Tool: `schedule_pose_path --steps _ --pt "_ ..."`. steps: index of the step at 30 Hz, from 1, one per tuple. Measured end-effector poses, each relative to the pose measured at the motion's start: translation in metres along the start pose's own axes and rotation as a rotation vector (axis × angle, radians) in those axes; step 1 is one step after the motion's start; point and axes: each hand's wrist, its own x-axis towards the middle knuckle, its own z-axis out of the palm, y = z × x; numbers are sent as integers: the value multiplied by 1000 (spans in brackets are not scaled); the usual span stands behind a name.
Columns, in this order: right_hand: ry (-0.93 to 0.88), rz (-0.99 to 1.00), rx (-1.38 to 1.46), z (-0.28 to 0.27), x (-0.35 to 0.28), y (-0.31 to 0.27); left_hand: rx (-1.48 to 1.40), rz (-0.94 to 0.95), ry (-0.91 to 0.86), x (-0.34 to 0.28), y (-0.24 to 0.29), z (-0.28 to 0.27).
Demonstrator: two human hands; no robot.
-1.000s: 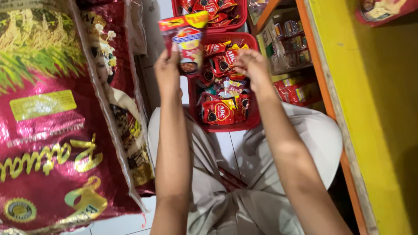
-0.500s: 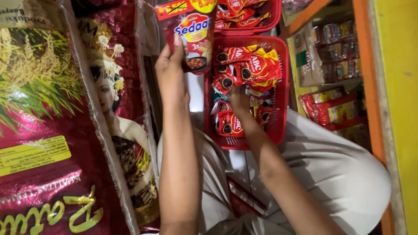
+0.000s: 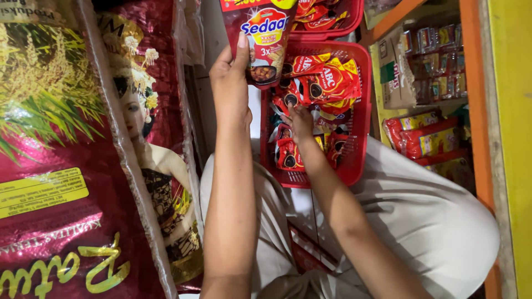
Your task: The person sorts food packets by hand, moving them from one basket to another and placing some onto store shelves.
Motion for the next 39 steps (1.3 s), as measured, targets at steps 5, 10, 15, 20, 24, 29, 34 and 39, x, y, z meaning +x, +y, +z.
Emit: schedule_pose_path --steps 5,10,15,20,24,29,34,39 --pt "29 47 -358 8 -28 -53 -9 34 6 5 -2 -4" --pt "-261 44 -651 16 -104 -141 -14 68 -34 12 -9 -16" --pt "-498 -330 -1231 17 -137 -215 -19 116 -45 15 -15 -19" --pt "-625 -3 -1189 -5 -143 -237 -86 100 -71 13 -14 -18" --pt "-301 177 -1804 -34 -134 -241 -67 93 -49 14 -14 -18" --pt "-328 -180 -1542 -28 -78 -160 -57 93 -64 13 -17 -17" --pt "-564 -444 -1627 -23 -38 -35 -27 95 -56 11 -14 -14" --pt "-559 -382 -1285 -47 -53 -31 -57 72 -61 15 -10 -9"
